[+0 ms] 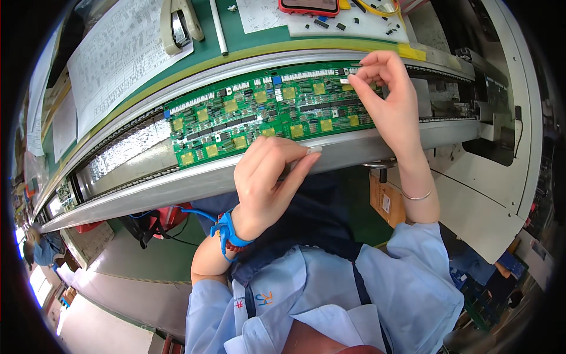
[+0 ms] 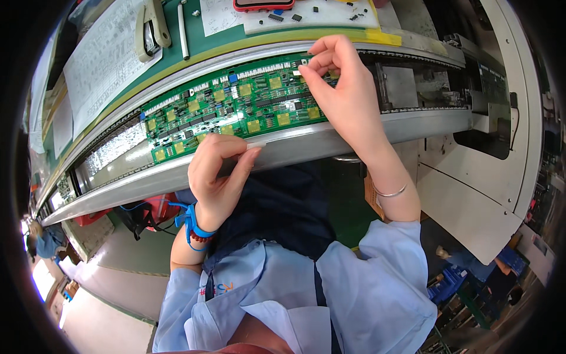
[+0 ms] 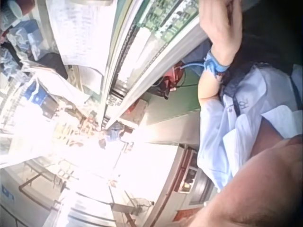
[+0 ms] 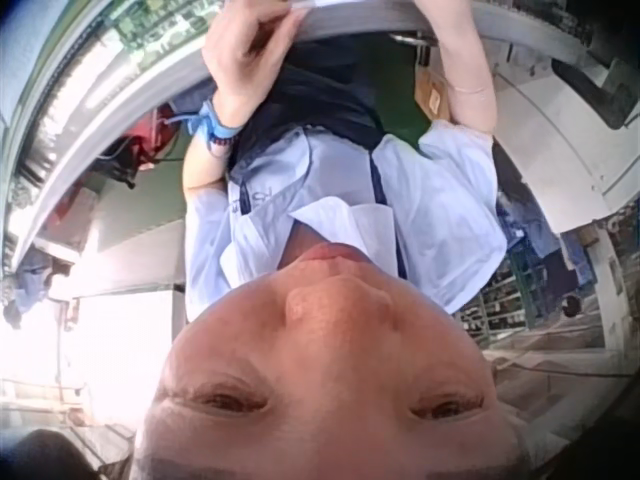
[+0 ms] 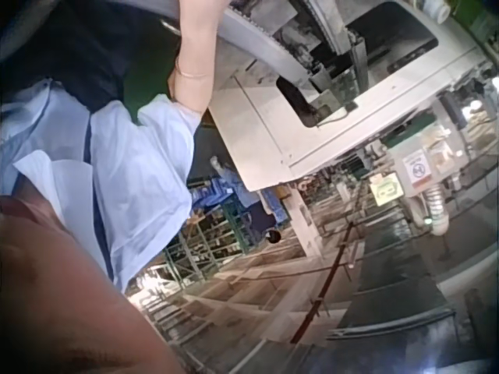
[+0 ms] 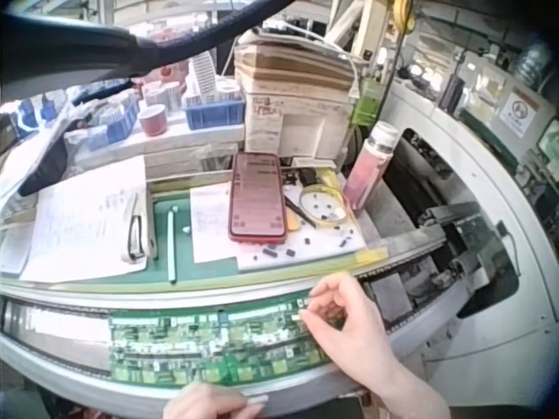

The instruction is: The person cleans a long green circuit board on a workbench using a cotton swab. They repeatedly wipe specific areas of the board, occasionally referencing a document on the table, and continue the cleaning process across multiple sections of the board.

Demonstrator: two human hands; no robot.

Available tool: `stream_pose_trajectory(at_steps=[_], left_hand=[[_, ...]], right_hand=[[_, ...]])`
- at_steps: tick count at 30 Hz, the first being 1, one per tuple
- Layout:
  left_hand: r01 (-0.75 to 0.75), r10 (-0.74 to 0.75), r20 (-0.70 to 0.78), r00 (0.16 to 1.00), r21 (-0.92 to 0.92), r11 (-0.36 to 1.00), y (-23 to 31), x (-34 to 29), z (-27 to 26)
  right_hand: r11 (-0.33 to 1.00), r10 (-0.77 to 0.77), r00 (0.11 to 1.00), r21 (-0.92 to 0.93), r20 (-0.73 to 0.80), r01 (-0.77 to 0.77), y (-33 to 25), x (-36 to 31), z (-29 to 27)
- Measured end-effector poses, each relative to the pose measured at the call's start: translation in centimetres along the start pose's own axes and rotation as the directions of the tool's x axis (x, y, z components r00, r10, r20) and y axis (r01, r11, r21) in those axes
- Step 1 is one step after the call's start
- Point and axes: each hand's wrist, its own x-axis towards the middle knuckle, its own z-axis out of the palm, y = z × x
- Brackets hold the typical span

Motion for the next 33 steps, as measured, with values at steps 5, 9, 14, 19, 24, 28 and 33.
stream_pose_trajectory(at_steps=[5, 9, 14, 19, 24, 28, 33], left_hand=[[-0.037, 0.038, -0.013, 0.999, 0.014, 0.999, -0.8, -0.3, -0.1], [-0.066, 0.066, -0.015, 0.998, 0.000, 0.998, -0.9, -0.4, -0.1], [-0.099, 0.099, -0.020, 0.995, -0.006, 0.995, -1.0, -0.5, -0.1], [-0.119, 0.119, -0.024, 0.993, 0.005, 0.993, -1.1, -0.7, -0.2], [-0.119, 0.118, -0.029, 0.993, -0.011, 0.993, -1.1, -0.8, -0.4], [-0.116, 0.115, -0.035, 0.993, -0.013, 0.993, -1.2, -0.9, -0.5], [-0.123, 0.123, -0.036, 0.992, -0.004, 0.992, -1.2, -0.8, -0.5]], right_hand=[[0.992, 0.043, 0.999, -0.118, 0.012, -0.041, 0.2, 0.8, 1.0], [0.950, -0.024, 1.000, -0.312, 0.002, 0.024, 0.8, 0.8, 1.1], [0.899, -0.079, 0.995, -0.436, -0.056, 0.047, -0.1, 0.7, 1.2], [0.899, -0.176, 0.982, -0.416, -0.061, 0.135, -0.8, -0.3, 3.2], [0.908, -0.109, 0.993, -0.411, -0.041, 0.083, -0.7, -0.4, 4.2], [0.843, -0.117, 0.992, -0.531, -0.036, 0.080, -0.8, -0.5, 4.3], [0.829, -0.109, 0.993, -0.555, -0.034, 0.072, -1.0, -0.1, 3.7]])
